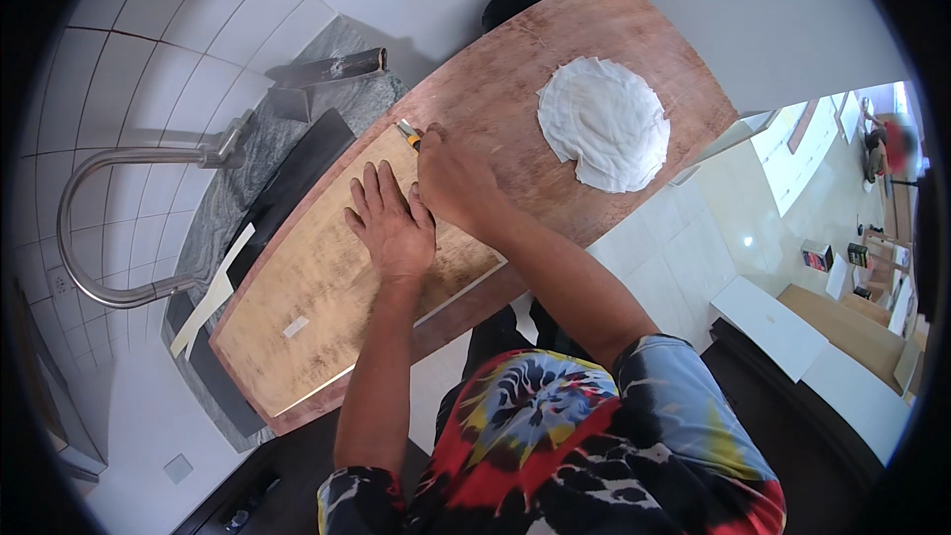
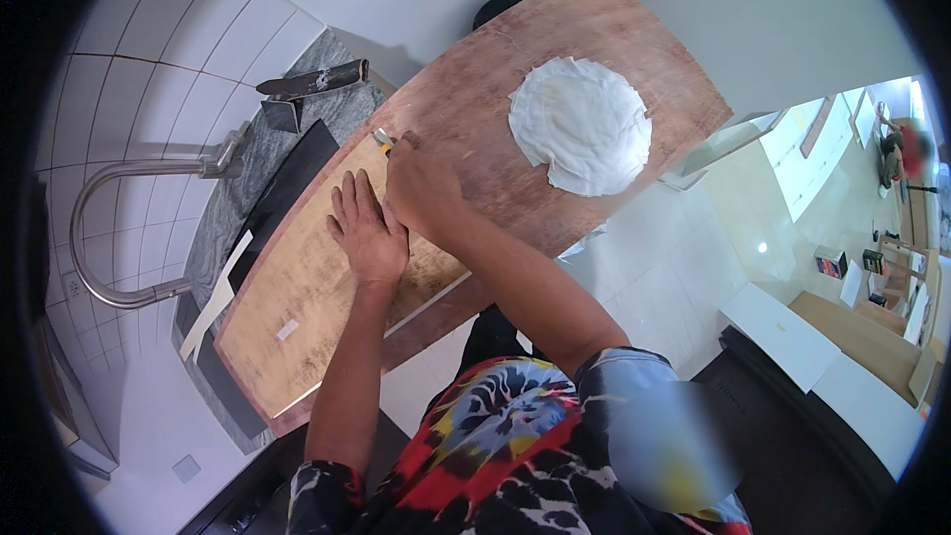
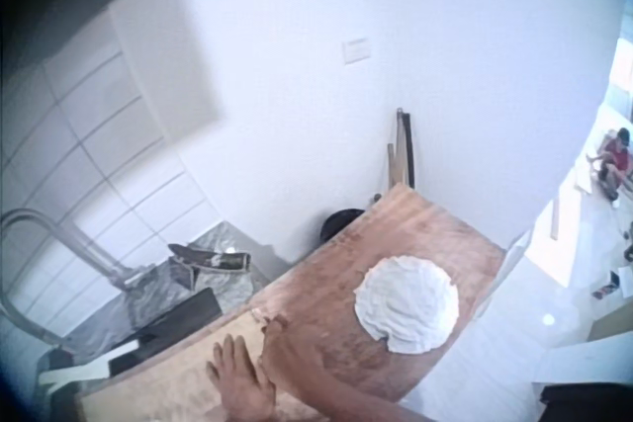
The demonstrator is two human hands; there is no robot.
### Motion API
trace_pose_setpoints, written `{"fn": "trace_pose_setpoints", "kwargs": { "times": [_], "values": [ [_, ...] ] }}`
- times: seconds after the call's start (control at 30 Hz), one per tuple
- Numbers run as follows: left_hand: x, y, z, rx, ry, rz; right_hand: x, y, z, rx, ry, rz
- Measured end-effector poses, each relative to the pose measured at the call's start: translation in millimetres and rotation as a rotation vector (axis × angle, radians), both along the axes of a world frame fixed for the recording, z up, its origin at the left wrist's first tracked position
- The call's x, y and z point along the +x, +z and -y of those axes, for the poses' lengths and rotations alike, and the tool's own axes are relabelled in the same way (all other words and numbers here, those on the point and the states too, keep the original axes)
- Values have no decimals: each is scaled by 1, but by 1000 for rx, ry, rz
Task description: The person assembles a white cabinet door by applying double-sided tape to its back, attaching it to a wooden board, and trimming the edges with a utility knife. They then use a scraper to smooth the surface and remove excess material.
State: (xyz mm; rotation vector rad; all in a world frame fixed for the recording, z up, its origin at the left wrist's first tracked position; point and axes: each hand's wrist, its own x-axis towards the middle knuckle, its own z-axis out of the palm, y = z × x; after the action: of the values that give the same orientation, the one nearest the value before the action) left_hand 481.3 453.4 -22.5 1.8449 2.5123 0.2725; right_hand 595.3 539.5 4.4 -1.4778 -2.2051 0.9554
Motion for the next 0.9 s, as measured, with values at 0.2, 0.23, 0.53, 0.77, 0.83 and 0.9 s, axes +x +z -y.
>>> {"fn": "trace_pose_setpoints", "kwargs": {
  "times": [0.2, 0.23, 0.53, 0.77, 0.83, 0.9],
  "values": [
    [2, 2, -1, -18, 18, -8, -1, -11, -14, 23, 2, -16],
    [2, 2, -2, -12, 14, -8, 0, -10, -16, 8, 14, 8],
    [-1, -4, 0, 15, -6, -21, 2, 11, -20, 84, 229, 150],
    [5, 1, -1, 33, 16, 8, 50, 4, 49, 151, 148, 91],
    [3, 2, -1, 40, 19, -5, 73, 22, 78, -41, 105, 109],
    [2, 0, 0, 44, 22, -4, 96, 29, 112, -175, 51, 121]
  ]
}}
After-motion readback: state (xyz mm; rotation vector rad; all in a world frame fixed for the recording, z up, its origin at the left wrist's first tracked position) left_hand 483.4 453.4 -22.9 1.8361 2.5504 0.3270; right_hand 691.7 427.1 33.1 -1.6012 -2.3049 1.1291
